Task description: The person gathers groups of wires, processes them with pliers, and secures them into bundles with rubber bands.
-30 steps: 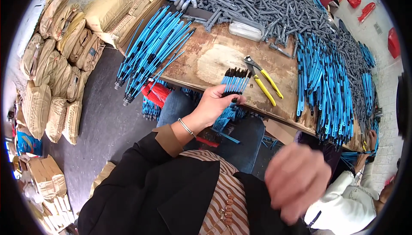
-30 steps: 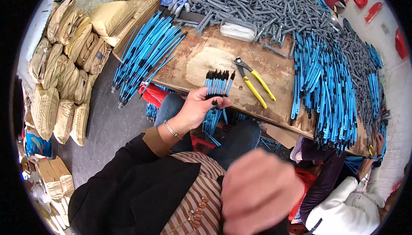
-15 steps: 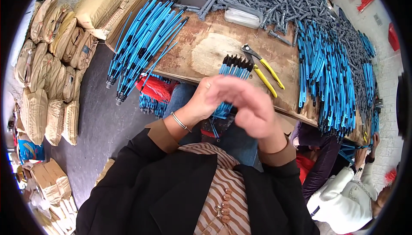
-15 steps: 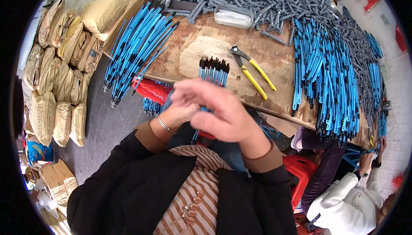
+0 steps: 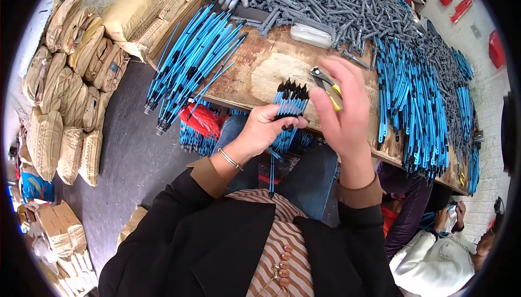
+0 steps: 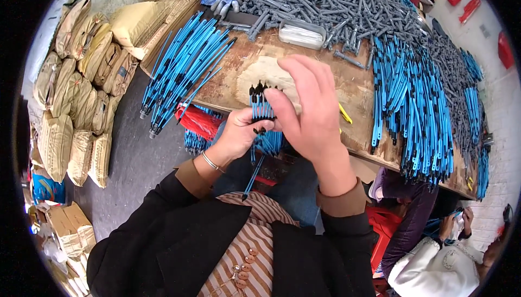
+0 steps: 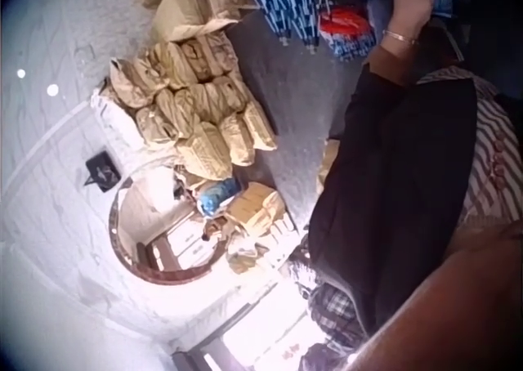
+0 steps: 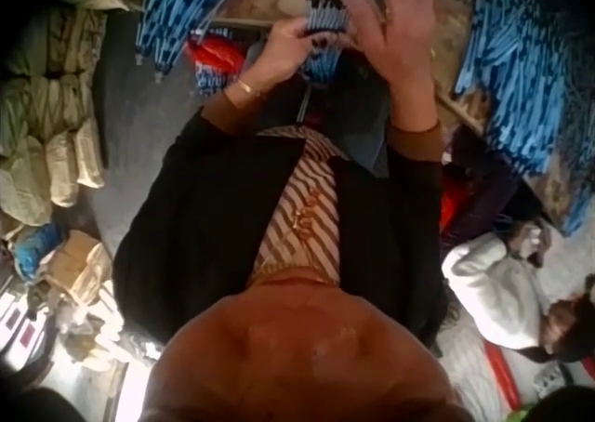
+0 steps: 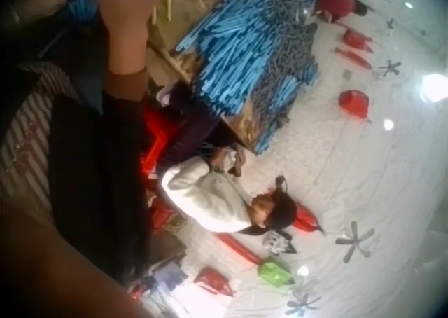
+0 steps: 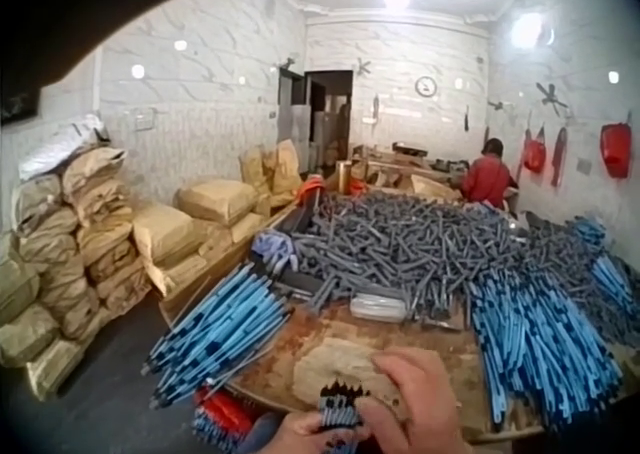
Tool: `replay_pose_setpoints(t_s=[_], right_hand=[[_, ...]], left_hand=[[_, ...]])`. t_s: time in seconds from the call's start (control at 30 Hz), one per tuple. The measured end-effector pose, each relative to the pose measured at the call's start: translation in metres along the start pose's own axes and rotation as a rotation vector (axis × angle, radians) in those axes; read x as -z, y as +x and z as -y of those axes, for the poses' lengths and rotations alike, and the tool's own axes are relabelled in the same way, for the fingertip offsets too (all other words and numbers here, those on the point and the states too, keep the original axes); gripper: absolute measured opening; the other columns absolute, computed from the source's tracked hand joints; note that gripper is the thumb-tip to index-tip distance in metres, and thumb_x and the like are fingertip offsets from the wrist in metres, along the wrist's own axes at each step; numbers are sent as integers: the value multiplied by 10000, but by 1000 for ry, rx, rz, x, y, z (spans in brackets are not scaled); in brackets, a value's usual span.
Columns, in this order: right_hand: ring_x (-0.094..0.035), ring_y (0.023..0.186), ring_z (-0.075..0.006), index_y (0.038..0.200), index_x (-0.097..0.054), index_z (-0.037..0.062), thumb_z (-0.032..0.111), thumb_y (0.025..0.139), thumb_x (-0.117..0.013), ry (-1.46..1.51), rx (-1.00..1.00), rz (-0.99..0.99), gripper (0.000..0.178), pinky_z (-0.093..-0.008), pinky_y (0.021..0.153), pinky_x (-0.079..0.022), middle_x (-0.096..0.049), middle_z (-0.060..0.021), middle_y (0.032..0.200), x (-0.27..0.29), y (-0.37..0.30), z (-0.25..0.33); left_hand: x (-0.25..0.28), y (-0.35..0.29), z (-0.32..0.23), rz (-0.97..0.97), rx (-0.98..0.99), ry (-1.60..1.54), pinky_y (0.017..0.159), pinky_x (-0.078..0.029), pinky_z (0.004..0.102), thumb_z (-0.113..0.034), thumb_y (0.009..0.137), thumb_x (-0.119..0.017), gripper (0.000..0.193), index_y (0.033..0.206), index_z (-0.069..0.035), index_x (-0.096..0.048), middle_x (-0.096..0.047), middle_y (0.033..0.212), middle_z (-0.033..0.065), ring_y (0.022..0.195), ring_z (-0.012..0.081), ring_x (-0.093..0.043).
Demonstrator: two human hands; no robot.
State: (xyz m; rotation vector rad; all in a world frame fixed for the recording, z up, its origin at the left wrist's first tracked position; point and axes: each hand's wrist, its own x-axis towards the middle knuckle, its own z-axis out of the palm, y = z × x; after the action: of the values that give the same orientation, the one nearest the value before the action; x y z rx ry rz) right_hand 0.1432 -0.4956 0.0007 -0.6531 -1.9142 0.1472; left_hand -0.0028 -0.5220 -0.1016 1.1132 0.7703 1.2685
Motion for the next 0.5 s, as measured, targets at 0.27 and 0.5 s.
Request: replay_pose_setpoints(t_s=[0.27,0.5], right_hand=[[-577,923,-325,1167,-511,7,131,827,-563,-39,-141,739,365,-385,833,-446,-603,-164,993,-38,15,-29],[-613,850,-297,1085,-593,25,157,821,-573,123,-418,299,296,-342,746,-481,-635,-158,969,-53,70,-150]], left_hand=[[19,12,3,200,-38,58,778,-476,269,-24,854,-575,155,1001,5,-614,-653,885,66,830,131,-606],[36,43,-8,62,336,-118,762,-495,297,-36,860,-565,151,1002,2,-599,-648,891,81,829,168,-623]])
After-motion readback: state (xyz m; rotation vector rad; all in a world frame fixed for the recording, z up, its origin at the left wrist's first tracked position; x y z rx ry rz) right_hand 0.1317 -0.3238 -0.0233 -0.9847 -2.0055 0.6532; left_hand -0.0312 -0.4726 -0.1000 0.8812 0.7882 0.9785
